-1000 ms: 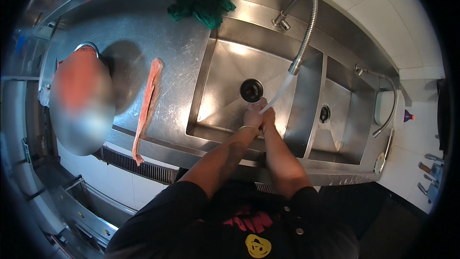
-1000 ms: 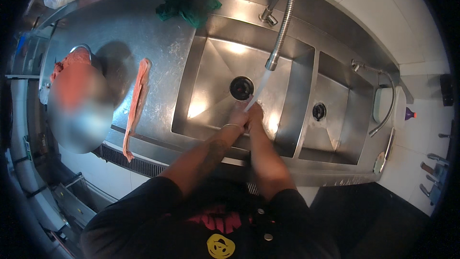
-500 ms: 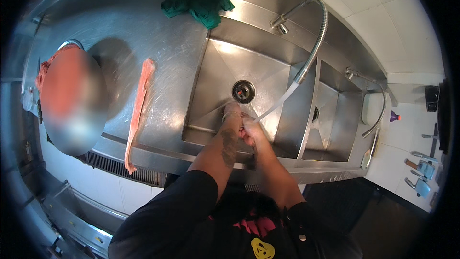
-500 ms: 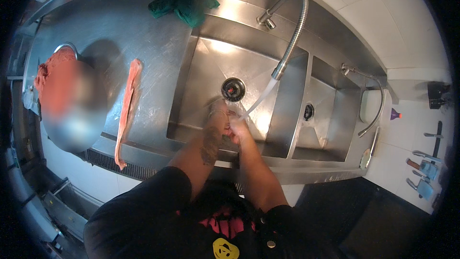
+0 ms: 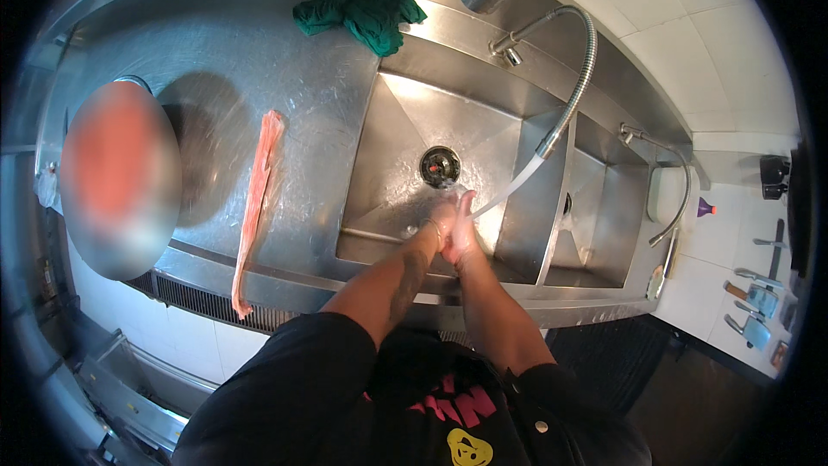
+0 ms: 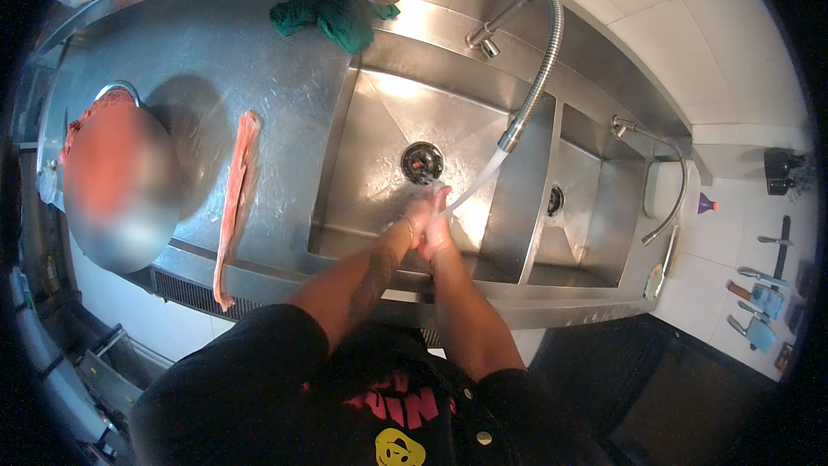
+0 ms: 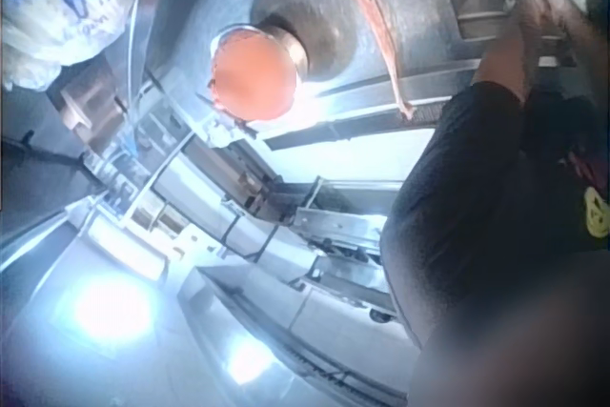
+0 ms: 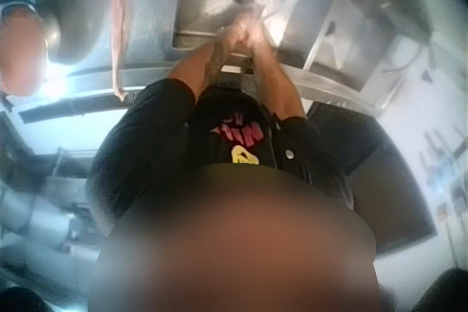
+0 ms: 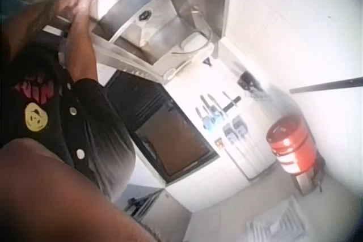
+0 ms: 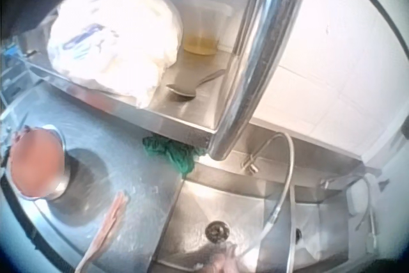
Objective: The person fills a long, thin casing with ground meat from a metal bowl, using both hands to push the meat into the casing and twist it into links. They wash their hands in the sink, use a knife to trim the casing, and continue stuffing additional sections. A coworker is present in the background.
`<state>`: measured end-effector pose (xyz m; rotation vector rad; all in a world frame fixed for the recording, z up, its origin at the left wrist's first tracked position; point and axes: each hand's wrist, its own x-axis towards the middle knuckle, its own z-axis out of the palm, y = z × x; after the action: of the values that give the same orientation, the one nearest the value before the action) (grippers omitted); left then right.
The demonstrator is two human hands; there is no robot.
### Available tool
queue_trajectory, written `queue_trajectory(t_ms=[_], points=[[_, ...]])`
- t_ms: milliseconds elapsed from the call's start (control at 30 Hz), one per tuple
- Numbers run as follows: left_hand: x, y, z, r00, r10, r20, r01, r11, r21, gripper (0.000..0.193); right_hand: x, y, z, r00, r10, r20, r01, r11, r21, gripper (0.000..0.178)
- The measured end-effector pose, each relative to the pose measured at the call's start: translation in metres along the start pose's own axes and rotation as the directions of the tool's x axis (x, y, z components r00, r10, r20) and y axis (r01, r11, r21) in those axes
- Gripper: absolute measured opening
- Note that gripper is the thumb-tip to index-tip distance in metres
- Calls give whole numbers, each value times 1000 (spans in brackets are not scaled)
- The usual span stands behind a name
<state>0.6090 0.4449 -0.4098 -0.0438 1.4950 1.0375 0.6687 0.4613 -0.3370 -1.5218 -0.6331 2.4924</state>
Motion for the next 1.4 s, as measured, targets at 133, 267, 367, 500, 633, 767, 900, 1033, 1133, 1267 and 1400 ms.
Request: queue_trajectory(t_ms=[133, 267, 367, 500, 633, 767, 900, 1033, 1133, 1267, 1400], points=[[14, -9, -2, 997, -37, 68, 46, 991, -123, 69, -33, -6, 27, 999, 0, -45, -4, 996, -86, 108], [-79, 43, 4, 979, -41, 200, 82, 975, -206, 67, -22, -15, 2, 981, -26, -190, 43, 995, 90, 102], [-61, 34, 4, 969, -50, 243, 113, 961, -254, 62, -17, 14, 4, 979, -152, -138, 156, 987, 23, 94], [-24, -9, 18, 963, -129, 238, 224, 873, -433, 48, -14, -2, -3, 947, -194, -258, 185, 981, -58, 77], [-55, 15, 2, 937, -75, 340, 89, 996, -24, 42, 5, 8, -29, 917, -201, -346, 135, 969, -205, 77], [11, -19, -3, 954, 156, 257, -296, 644, 705, 31, -7, 6, -14, 857, -359, -370, 150, 860, -488, 38], [43, -51, -14, 875, 354, 332, -460, 391, 797, 40, -13, 3, -14, 862, -334, -382, -39, 707, -706, 30], [-40, 29, -24, 991, -108, 78, 76, 941, 330, 49, -29, -16, 27, 815, -366, -450, -62, 717, -695, 27], [-38, 20, -25, 977, -154, 150, 83, 915, 396, 50, -8, 3, -7, 743, -529, -409, 3, 614, -789, 30], [-16, 1, -25, 962, -30, 270, -158, 746, 647, 50, 7, 15, -27, 827, -444, -345, 78, 698, -712, 35], [-22, 0, -22, 960, -142, 241, 117, 986, 117, 46, 11, 8, -29, 854, -349, -386, -44, 691, -722, 29]])
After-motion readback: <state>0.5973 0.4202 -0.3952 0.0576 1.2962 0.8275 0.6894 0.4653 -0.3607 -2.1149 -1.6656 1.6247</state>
